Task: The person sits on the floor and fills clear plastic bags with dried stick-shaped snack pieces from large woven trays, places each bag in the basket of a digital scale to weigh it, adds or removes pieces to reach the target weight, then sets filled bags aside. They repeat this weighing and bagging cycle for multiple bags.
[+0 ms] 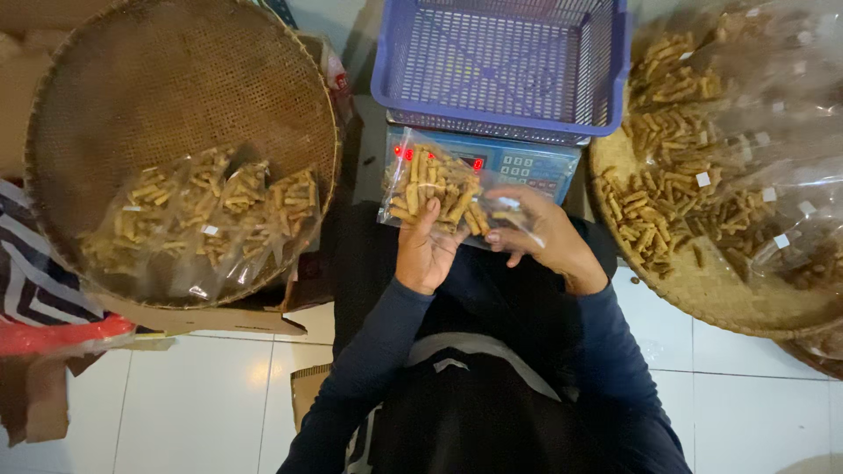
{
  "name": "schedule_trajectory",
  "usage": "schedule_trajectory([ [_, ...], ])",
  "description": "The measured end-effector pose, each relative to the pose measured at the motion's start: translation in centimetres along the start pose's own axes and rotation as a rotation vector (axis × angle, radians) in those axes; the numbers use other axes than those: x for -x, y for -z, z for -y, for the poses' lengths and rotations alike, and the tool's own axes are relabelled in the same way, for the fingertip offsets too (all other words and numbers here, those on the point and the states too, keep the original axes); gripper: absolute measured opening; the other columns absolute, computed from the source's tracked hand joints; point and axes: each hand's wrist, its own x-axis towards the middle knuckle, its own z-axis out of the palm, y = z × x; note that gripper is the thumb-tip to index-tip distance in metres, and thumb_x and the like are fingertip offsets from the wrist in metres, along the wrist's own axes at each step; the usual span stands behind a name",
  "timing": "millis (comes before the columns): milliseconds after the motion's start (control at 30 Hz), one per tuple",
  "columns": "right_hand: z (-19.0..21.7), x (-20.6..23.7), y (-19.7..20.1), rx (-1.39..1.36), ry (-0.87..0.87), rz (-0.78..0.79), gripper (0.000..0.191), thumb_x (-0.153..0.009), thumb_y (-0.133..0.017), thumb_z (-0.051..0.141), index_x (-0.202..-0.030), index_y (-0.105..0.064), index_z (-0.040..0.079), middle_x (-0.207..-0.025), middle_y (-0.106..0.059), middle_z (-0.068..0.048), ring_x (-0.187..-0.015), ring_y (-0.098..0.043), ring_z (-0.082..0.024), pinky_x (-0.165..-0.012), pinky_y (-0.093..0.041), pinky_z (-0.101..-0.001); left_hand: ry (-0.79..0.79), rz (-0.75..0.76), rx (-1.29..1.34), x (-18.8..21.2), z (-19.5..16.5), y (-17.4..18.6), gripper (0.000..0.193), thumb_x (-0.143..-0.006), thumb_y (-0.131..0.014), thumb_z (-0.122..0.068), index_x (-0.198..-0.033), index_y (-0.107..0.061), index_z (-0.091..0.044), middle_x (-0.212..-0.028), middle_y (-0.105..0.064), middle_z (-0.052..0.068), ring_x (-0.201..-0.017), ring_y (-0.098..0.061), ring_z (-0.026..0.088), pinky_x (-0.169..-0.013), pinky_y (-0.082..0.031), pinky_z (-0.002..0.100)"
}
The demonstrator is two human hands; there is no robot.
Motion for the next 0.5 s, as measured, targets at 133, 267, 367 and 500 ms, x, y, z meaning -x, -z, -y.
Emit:
schedule_trajectory([
  [133, 0.1, -0.1, 0.0, 0.088, 0.008, -0.021, 0.047, -0.087, -0.072, 0.000, -0.133, -0.061, 0.008, -0.113, -0.068, -0.011, -0.083, -0.074, -0.017, -0.057, -0.063, -0.0278, -0.020, 0.024, 0.001, 0.0, -0.3, -0.4, 0.038, -0.106, -0.059, -0.012, -0.143, -0.052, -0.009, -0.140, -0.061, 0.010, -0.131, -0.060, 0.028, -0.107, -0.051, 0.054],
  [267, -0.1, 0.1, 0.5, 0.145, 0.059, -0.045, 0.028, -0.095, -0.067, 0.003, -0.123, -0.068, 0.003, -0.107, -0.073, -0.010, -0.085, -0.075, -0.016, -0.063, -0.066, -0.0292, -0.017, 0.026, 0.031, 0.0, -0.9, -0.6, 0.039, -0.106, -0.056, -0.016, -0.144, -0.051, -0.010, -0.141, -0.061, 0.011, -0.130, -0.059, 0.030, -0.107, -0.052, 0.057],
  [367, -0.4, 1.1, 2.4, 0.216, 0.122, -0.106, 0.022, -0.097, -0.065, 0.004, -0.118, -0.070, 0.001, -0.106, -0.075, -0.011, -0.085, -0.076, -0.017, -0.065, -0.067, -0.0302, 0.010, 0.030, 0.156, -0.4, -1.6, -0.1, 0.039, -0.109, -0.055, -0.021, -0.146, -0.051, -0.008, -0.142, -0.061, 0.013, -0.133, -0.059, 0.031, -0.110, -0.051, 0.057],
  [500, -2.2, 3.5, 8.1, 0.174, 0.148, -0.280, 0.016, -0.098, -0.065, 0.003, -0.114, -0.068, 0.000, -0.103, -0.074, -0.010, -0.083, -0.076, -0.018, -0.063, -0.063, -0.0306, -0.016, 0.117, 0.254, -0.7, -3.2, 1.2, 0.040, -0.113, -0.056, -0.027, -0.148, -0.052, -0.009, -0.145, -0.062, 0.014, -0.136, -0.058, 0.032, -0.110, -0.049, 0.057],
])
